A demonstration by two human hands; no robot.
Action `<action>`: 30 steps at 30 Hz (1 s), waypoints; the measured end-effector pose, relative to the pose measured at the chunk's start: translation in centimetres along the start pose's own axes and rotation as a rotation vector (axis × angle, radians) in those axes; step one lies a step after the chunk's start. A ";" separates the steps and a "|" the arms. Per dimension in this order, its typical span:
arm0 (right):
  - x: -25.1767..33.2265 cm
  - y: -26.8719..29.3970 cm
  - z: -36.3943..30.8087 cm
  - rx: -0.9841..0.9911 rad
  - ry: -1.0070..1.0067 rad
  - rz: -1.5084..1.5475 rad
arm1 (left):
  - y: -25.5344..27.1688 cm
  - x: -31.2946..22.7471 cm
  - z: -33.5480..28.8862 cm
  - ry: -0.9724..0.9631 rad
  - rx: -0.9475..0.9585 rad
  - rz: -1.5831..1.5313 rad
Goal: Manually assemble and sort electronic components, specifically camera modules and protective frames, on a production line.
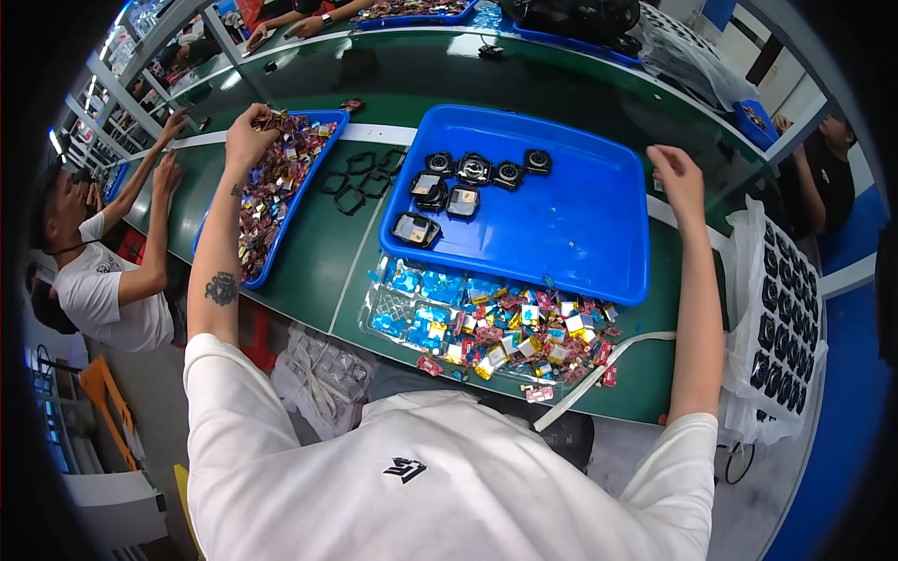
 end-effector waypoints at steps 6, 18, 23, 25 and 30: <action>1.8 -3.7 -2.6 -0.038 0.223 -0.485 | 1.9 -6.7 -0.2 -0.141 -0.040 -0.096; 0.9 -3.0 -2.7 -0.103 0.111 -0.376 | 2.7 -27.3 -11.0 -0.526 0.135 -0.511; 2.4 -1.6 -2.6 -0.133 0.198 -0.468 | 1.0 -30.9 -15.4 -0.778 0.138 -0.506; 7.1 -1.3 -4.9 -0.310 0.509 -0.501 | 0.4 -30.9 -16.3 -0.776 0.167 -0.507; 20.5 -7.7 -21.9 0.241 1.116 -0.094 | -1.1 -30.7 -18.4 -0.820 0.254 -0.391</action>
Point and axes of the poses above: each hand's wrist, its own z-axis towards the middle knuckle, its own y-axis out of the back of the hand, x = y × z, the point moved 6 cm from there along z, towards the middle knuckle, and after that the axes turned 11 degrees about -y, right-handed, at the moved point
